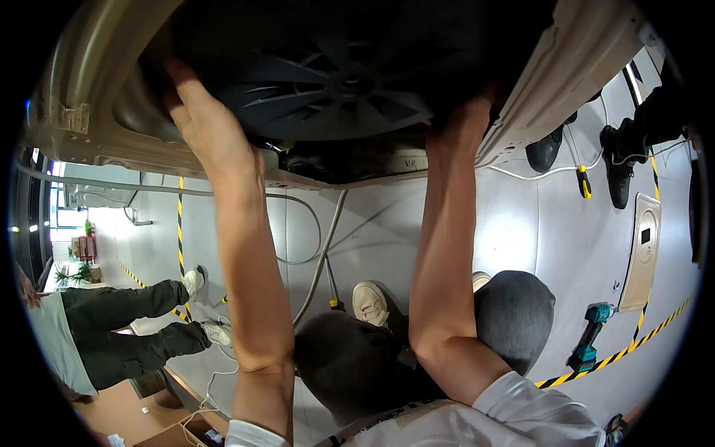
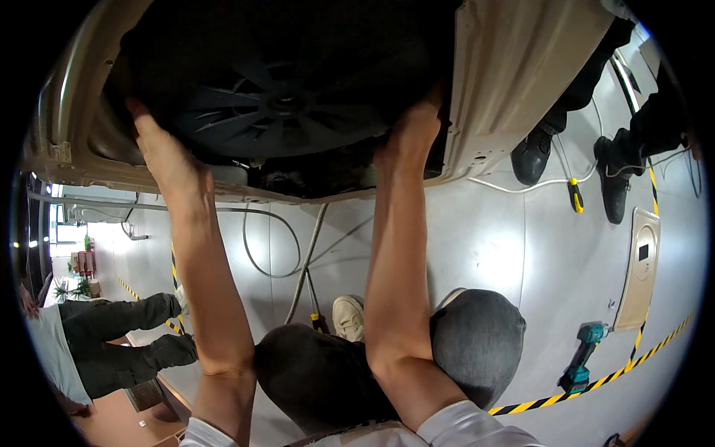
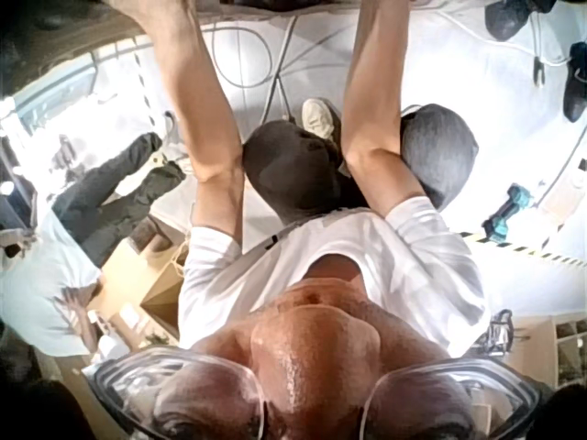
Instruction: The person rotates a large circular component inside a washing machine housing by hand and then watches another person attach a wire to the same component.
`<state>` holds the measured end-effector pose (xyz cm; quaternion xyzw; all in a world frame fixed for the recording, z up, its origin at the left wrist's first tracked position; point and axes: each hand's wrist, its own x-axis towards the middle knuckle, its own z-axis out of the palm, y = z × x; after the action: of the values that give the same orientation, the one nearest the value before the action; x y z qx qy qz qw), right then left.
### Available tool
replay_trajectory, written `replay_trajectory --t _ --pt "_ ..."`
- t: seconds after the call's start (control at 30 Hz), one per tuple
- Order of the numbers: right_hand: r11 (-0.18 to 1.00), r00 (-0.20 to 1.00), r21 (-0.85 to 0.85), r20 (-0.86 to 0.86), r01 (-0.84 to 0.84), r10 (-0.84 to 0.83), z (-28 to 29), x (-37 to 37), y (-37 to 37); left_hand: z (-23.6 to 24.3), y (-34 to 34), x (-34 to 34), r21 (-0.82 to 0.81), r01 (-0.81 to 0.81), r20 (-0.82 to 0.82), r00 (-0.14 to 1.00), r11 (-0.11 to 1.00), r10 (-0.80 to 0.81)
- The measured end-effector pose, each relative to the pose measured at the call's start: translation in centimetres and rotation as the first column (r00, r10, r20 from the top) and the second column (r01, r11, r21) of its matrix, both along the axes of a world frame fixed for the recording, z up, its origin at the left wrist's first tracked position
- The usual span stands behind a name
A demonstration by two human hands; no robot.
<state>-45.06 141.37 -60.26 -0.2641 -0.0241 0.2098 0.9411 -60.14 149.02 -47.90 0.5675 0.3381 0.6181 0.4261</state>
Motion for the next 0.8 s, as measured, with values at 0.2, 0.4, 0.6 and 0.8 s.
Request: replay_trajectory --t 0.2,0.4,0.6,0.8 --pt "0.975 0.998 -0.213 0.03 0.059 -0.054 1.2 -2.2 -0.9 -1.4 0.0 -0.9 0.204 -0.145 -0.278 0.94 0.968 0.2" --pt "0.948 0.991 -0.309 0.126 0.08 -0.042 1.2 -2.8 -1.4 -1.5 0.0 -0.9 0.254 -0.122 -0.335 0.919 0.959 0.206" --pt "0.961 0.992 -0.275 0.124 0.014 0.022 1.4 -3.2 -2.2 -0.8 -0.8 -1.2 0.286 -0.012 -0.298 0.949 0.958 0.101" --pt "0.971 0.998 -0.239 0.061 0.012 0.003 1.8 -3.4 -2.3 -0.7 -0.9 -0.7 0.258 -0.105 -0.345 0.918 0.96 0.193"
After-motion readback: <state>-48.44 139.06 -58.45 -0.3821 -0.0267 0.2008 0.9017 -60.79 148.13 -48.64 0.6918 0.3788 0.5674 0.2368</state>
